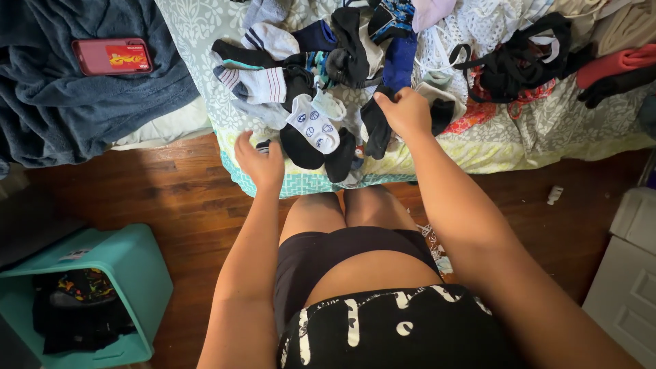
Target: The person sits on a bed and sorts a pile of socks, pairing and folding them by hand. They place the folded pairs into a nearby drawer repeatedly throughout the clip.
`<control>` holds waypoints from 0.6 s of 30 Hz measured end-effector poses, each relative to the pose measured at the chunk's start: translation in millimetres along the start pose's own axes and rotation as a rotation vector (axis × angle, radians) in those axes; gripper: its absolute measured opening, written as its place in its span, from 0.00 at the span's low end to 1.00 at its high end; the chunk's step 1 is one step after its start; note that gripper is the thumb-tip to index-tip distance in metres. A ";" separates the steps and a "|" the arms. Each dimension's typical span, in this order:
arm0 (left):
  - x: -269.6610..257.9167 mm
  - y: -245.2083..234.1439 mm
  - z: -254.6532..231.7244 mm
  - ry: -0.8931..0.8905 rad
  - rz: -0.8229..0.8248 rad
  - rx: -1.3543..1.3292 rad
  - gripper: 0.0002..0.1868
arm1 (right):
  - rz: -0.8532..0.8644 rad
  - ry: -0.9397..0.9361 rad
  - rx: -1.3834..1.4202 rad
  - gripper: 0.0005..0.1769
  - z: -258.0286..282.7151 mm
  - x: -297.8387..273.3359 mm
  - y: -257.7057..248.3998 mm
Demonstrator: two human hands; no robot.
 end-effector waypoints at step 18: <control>29.1 171.0 -158.4 -0.644 0.520 -1.136 0.14 | 0.190 0.065 1.044 0.11 -31.2 9.2 -133.5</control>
Point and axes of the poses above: each hand's wrist, its own x-axis towards the middle knuckle, its own y-axis out of the palm, z = x × y, the point moved 6 cm from there along x, towards the middle knuckle, and after that the axes turned 12 degrees about -z, right-handed, at the moved point
